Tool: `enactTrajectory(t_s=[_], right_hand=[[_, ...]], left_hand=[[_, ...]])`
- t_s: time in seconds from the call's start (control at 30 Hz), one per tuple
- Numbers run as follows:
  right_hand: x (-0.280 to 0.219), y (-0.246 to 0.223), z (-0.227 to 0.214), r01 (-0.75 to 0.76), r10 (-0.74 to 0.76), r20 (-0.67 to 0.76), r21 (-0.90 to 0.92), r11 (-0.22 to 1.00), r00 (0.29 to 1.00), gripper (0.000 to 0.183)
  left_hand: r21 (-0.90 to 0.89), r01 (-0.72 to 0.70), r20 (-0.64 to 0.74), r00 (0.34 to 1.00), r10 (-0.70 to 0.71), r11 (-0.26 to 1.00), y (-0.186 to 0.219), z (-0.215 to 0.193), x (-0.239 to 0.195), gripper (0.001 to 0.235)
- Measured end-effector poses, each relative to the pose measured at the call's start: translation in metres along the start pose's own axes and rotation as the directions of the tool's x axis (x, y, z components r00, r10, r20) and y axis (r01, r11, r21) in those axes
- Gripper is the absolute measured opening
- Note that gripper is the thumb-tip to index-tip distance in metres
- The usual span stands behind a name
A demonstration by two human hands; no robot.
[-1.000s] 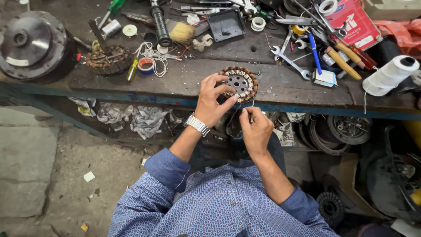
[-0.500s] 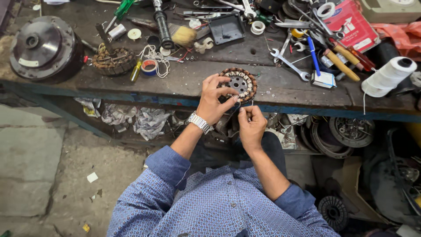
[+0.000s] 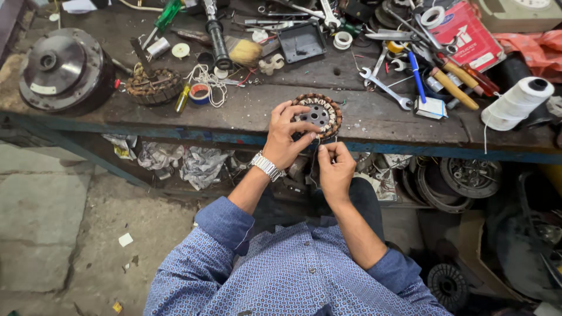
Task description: The person sits at a workbench and repeatedly threads a white string through the slots of a motor stator. The person pulls the string through, adjusts the stator, and repeats the threading action multiple times.
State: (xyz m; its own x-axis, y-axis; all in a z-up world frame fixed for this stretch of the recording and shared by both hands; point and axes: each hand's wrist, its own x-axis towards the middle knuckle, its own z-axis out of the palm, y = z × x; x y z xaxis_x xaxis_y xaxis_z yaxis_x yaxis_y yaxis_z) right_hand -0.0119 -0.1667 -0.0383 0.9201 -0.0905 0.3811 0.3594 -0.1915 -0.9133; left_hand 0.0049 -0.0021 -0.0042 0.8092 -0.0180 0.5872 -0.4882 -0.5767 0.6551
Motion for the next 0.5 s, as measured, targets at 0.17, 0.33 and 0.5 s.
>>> enactTrajectory(t_s=[0.17,0.33,0.5], right_hand=[[-0.01,-0.01,-0.011,0.149,-0.15,0.001,-0.125,0.981,0.989,0.011],[-0.023,-0.025,-0.021,0.339,-0.326,0.094,-0.237,0.91,0.941,0.006],[-0.025,-0.031,-0.024,0.316,-0.311,0.058,-0.223,0.922,0.949,0.006]], left_hand=[[0.009,0.002,0.008,1.0,-0.002,1.0,0.008,-0.004,0.003,0.014],[0.077,-0.055,-0.123,0.99,0.065,0.995,0.039,-0.009,-0.011,0.017],[-0.242,0.17,0.076,0.985,-0.156,0.955,0.061,-0.008,-0.033,0.018]])
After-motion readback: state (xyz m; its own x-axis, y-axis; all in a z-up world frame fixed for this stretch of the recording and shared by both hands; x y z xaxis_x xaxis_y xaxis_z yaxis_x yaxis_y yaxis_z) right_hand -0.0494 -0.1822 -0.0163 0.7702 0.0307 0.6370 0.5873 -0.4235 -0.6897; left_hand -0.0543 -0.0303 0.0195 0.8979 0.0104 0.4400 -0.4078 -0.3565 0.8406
